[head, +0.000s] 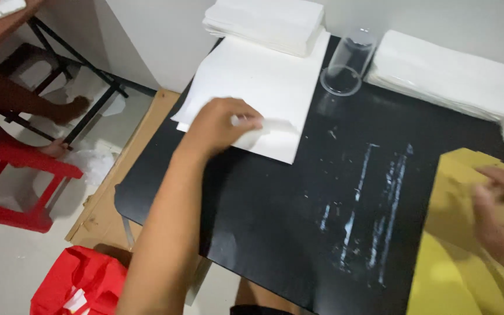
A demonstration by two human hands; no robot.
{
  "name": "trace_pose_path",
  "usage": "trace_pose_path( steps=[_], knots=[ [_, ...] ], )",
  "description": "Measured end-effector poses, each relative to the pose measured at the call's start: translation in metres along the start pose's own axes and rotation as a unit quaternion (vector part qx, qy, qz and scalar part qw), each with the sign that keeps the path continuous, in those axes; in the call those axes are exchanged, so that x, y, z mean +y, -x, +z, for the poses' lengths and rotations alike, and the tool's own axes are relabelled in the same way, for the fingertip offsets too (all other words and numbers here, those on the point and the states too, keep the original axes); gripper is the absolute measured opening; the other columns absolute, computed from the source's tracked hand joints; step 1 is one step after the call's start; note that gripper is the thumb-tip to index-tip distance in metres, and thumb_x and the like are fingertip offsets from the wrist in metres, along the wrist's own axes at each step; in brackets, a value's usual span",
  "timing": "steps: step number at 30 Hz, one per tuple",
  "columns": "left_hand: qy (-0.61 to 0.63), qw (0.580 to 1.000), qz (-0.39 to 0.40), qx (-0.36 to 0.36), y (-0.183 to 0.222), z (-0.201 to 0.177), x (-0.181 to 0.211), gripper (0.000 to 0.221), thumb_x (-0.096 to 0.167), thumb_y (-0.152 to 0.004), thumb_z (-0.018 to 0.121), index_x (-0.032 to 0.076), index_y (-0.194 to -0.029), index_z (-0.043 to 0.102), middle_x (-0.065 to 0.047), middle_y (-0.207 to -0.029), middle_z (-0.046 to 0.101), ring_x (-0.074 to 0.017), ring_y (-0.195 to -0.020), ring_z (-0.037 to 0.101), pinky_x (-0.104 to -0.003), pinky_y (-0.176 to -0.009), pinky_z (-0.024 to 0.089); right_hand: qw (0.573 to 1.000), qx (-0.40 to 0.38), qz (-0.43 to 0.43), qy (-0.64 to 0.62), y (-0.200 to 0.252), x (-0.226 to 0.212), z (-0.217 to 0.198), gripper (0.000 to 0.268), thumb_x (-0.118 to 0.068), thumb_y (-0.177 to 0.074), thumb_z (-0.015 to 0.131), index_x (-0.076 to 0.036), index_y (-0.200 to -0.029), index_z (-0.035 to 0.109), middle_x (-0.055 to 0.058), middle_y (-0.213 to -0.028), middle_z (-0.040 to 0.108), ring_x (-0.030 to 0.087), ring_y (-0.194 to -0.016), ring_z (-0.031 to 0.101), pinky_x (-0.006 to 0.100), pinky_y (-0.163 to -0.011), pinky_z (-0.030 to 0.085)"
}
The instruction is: Manually assembling paper bags by folding paper sheets and applying glue with a brush.
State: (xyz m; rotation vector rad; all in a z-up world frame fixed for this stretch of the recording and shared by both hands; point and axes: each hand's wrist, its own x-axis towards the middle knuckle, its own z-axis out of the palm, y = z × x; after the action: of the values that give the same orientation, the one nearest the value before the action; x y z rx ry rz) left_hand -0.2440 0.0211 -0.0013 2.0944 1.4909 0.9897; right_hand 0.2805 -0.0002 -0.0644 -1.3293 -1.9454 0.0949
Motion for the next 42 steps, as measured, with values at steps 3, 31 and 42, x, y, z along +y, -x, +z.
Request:
trace_pose_path(
  steps=[3,31,42],
  knots=[
    [-0.071,0.994,-0.044,-0.067,-0.003,0.009,-0.016,0.018,0.033,-0.088,0.080,0.024,-0.103,0.082,0.006,-0.094,0.077,-0.0161,-0.085,0.070,-0.034,-0.071,0.050,0.985,-0.040,-0.145,0.088,-0.081,-0.145,0.021,0.033,-0.012,-0.104,0.073,-0.004,-0.136,0.074,0.011,-0.103,0.067,0.025,-0.084,0.056,0.039,-0.087,0.045],
    [-0.093,0.993,0.063,0.023,0.006,0.018,-0.022,0.017,0.026,-0.097,0.071,0.013,-0.099,0.081,0.000,-0.077,0.058,-0.0255,-0.070,0.059,-0.039,-0.058,0.043,0.735,-0.116,-0.398,0.536,-0.311,-0.173,0.297,0.018,-0.034,-0.088,0.066,-0.035,-0.106,0.071,-0.008,-0.144,0.048,0.023,-0.078,0.057,0.029,-0.052,0.047],
    [-0.153,0.964,0.155,0.155,0.007,0.005,-0.026,0.025,0.000,-0.088,0.073,0.016,-0.107,0.073,-0.001,-0.088,0.066,-0.0274,-0.069,0.056,-0.041,-0.058,0.037,0.714,-0.046,-0.394,0.577,-0.318,-0.165,0.301,0.040,-0.035,-0.085,0.073,-0.029,-0.122,0.059,-0.007,-0.143,0.048,0.015,-0.067,0.058,0.021,-0.039,0.047]
  ],
)
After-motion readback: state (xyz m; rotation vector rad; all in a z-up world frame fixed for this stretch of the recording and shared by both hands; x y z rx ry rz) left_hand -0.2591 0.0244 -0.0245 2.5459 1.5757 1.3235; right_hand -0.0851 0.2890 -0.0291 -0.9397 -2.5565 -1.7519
